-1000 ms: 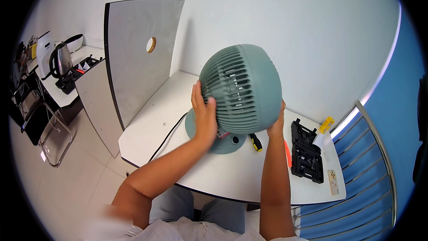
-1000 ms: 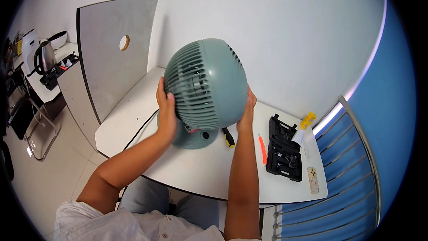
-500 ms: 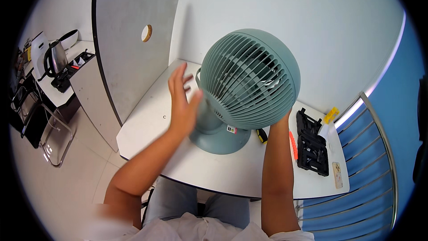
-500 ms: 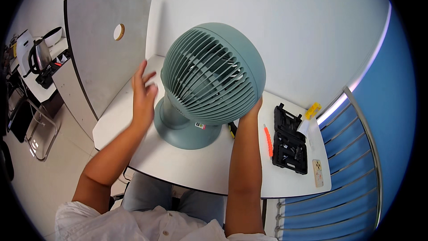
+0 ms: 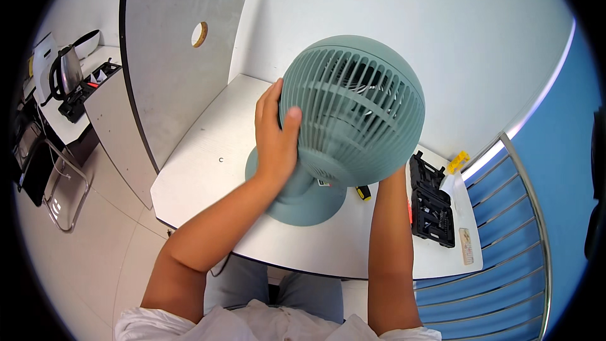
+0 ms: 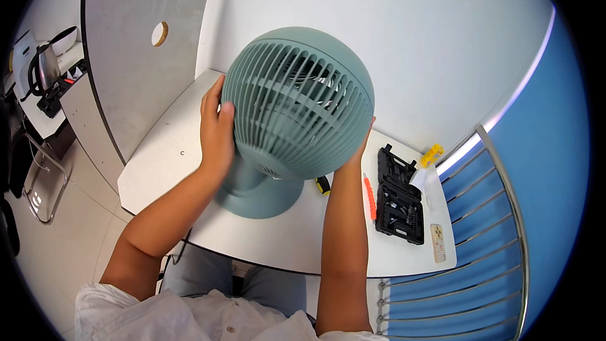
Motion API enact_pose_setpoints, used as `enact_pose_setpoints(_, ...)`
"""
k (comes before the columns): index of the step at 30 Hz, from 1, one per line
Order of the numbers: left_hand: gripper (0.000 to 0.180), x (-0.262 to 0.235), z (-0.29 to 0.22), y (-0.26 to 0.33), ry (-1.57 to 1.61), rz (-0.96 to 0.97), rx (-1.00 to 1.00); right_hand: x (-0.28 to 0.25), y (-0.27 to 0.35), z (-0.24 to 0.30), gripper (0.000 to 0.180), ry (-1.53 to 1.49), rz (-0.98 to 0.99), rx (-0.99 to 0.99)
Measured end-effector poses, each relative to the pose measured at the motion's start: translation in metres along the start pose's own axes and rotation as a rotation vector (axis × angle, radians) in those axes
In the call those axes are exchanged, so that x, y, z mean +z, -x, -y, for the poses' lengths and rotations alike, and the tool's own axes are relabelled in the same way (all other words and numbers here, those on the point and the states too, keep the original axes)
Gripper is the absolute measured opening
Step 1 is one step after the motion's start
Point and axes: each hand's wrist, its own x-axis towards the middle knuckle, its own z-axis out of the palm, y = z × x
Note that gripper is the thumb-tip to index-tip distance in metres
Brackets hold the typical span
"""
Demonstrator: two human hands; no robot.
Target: The person assembles a teal table fan on a white table. They use a screwdriver to tighten screws on the base, attach the fan blades and motor housing, and then secure the front and rear grilles. The fan is fully assembled by the end of the clip.
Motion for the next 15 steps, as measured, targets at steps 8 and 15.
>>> enact_pose_setpoints(8, 0.082, -0.032, -0.020, -0.030, -0.074, 0.147, 0.079, 0.002, -0.010, -0.011, 0.040, 0.155, -0.101, -0.051)
enact_pose_setpoints(15, 0.074, 0.006, -0.062, -0.125, -0.211, 0.542, 0.400, 0.004, -0.012, 0.007, 0.064, -0.111, 0.166, -0.111)
